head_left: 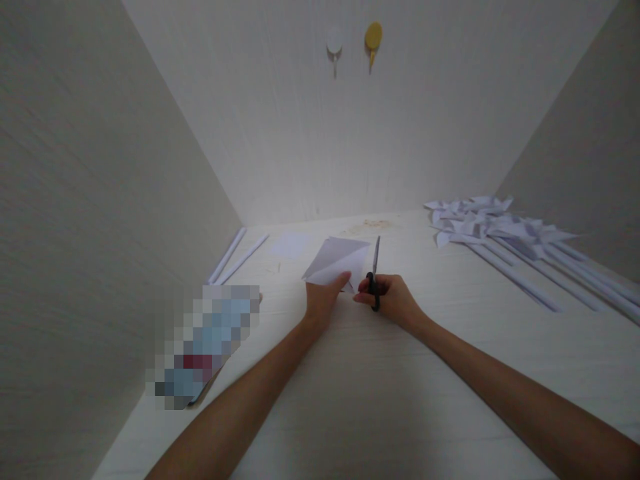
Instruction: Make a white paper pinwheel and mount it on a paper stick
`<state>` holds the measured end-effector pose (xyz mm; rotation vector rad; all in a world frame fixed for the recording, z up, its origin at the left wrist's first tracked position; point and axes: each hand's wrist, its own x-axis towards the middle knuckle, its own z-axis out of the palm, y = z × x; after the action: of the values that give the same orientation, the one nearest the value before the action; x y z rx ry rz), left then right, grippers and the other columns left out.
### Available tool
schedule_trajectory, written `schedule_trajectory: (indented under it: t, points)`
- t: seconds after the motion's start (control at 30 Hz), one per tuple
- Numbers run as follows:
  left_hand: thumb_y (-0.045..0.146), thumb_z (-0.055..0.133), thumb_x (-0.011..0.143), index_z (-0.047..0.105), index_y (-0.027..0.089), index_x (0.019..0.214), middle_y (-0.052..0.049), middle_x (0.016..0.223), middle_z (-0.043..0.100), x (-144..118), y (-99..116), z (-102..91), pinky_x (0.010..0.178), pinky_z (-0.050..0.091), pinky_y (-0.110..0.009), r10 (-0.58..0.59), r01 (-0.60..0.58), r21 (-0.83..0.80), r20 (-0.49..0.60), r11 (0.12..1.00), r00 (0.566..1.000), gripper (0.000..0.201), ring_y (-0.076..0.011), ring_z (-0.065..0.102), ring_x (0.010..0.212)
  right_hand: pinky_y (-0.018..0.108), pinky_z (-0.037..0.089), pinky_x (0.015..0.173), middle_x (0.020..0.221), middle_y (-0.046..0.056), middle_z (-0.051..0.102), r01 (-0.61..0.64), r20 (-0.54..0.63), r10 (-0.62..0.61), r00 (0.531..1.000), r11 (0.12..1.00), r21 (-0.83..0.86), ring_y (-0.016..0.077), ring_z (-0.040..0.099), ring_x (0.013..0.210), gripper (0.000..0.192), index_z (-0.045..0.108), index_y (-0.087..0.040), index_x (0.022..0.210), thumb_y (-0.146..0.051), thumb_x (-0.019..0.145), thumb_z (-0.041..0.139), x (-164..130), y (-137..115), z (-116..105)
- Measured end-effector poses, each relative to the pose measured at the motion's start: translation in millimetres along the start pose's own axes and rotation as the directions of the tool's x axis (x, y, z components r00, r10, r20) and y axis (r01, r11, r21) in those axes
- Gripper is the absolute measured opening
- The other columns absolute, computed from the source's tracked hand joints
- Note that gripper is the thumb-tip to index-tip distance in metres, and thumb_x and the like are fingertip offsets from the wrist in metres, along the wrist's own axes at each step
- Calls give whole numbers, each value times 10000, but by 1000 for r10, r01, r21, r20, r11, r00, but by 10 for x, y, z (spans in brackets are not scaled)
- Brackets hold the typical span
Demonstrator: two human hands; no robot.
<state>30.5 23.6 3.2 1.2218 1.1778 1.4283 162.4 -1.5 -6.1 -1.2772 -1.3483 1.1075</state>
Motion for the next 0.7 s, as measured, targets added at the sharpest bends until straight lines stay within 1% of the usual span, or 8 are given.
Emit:
schedule_trajectory:
  t: [0.23, 0.43, 0.7]
  points:
    - [193, 679, 541, 611, 174, 819, -59, 845, 653, -19, 28, 20, 824, 421, -352, -5, 5, 17, -24, 1000, 1000, 288, -209, 585, 863, 213, 328, 439, 509, -36, 535, 18, 17, -19, 1000, 1000, 18, 74, 441, 455, 234, 566, -142, 598, -297, 506, 715, 26, 28, 8]
    - [197, 672, 553, 624, 185, 807, -49, 807, 662, -24, 13, 17, 818, 426, -351, 32, -32, -16, 42, 999, 999, 259, -206, 587, 861, 215, 340, 447, 558, 16, 605, 48, 57, -47, 997, 999, -7, 88, 472, 473, 237, 562, -136, 591, -353, 584, 657, 20, 38, -9]
    - [189, 677, 544, 634, 195, 774, -35, 783, 662, -26, -3, 23, 772, 444, -336, 20, -19, -26, 53, 999, 998, 234, -195, 594, 816, 205, 310, 423, 531, 18, 591, 83, 71, -78, 994, 995, -63, 74, 426, 439, 246, 570, -127, 580, -363, 630, 620, 16, 37, -17]
